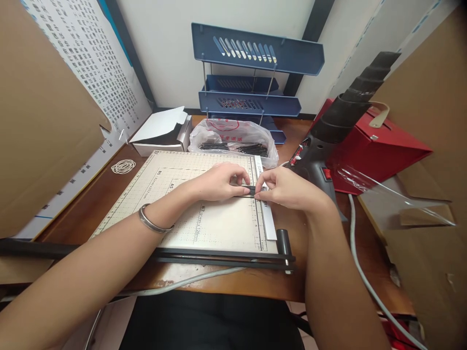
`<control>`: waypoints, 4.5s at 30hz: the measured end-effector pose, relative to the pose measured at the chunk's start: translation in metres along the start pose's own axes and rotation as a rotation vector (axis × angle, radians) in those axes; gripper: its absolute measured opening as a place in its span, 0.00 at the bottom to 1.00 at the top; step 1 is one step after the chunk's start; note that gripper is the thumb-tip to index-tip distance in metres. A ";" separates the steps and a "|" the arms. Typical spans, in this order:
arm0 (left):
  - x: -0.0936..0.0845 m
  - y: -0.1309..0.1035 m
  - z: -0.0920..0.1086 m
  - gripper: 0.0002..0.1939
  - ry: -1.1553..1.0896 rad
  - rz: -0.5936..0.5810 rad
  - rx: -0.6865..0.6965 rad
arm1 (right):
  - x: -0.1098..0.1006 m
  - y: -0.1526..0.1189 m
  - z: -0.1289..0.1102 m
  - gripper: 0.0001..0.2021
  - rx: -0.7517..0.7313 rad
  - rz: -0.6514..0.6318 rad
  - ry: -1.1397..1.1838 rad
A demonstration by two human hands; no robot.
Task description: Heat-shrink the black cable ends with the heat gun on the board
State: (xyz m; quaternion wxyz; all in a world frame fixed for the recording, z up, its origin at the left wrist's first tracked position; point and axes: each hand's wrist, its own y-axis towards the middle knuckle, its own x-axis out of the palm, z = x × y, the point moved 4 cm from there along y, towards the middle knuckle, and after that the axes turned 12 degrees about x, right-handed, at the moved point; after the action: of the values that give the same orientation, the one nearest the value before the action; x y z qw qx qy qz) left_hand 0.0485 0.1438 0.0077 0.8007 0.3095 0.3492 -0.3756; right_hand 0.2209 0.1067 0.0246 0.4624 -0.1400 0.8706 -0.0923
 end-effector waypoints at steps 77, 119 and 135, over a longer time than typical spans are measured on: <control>0.000 -0.003 0.027 0.17 0.361 -0.017 0.027 | -0.002 0.006 0.000 0.09 -0.034 0.197 -0.008; 0.060 -0.017 0.069 0.35 0.507 -0.204 -0.248 | 0.004 0.019 0.004 0.06 -0.026 0.303 0.082; 0.065 -0.017 0.085 0.38 0.406 -0.173 -0.238 | 0.004 0.020 0.004 0.07 -0.038 0.349 0.157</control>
State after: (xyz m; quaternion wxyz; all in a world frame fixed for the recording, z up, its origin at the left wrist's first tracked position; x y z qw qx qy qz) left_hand 0.0930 0.0453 0.0003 0.7099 0.2510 0.5700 -0.3290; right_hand 0.2192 0.1244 0.0136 0.3994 0.0121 0.9167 -0.0048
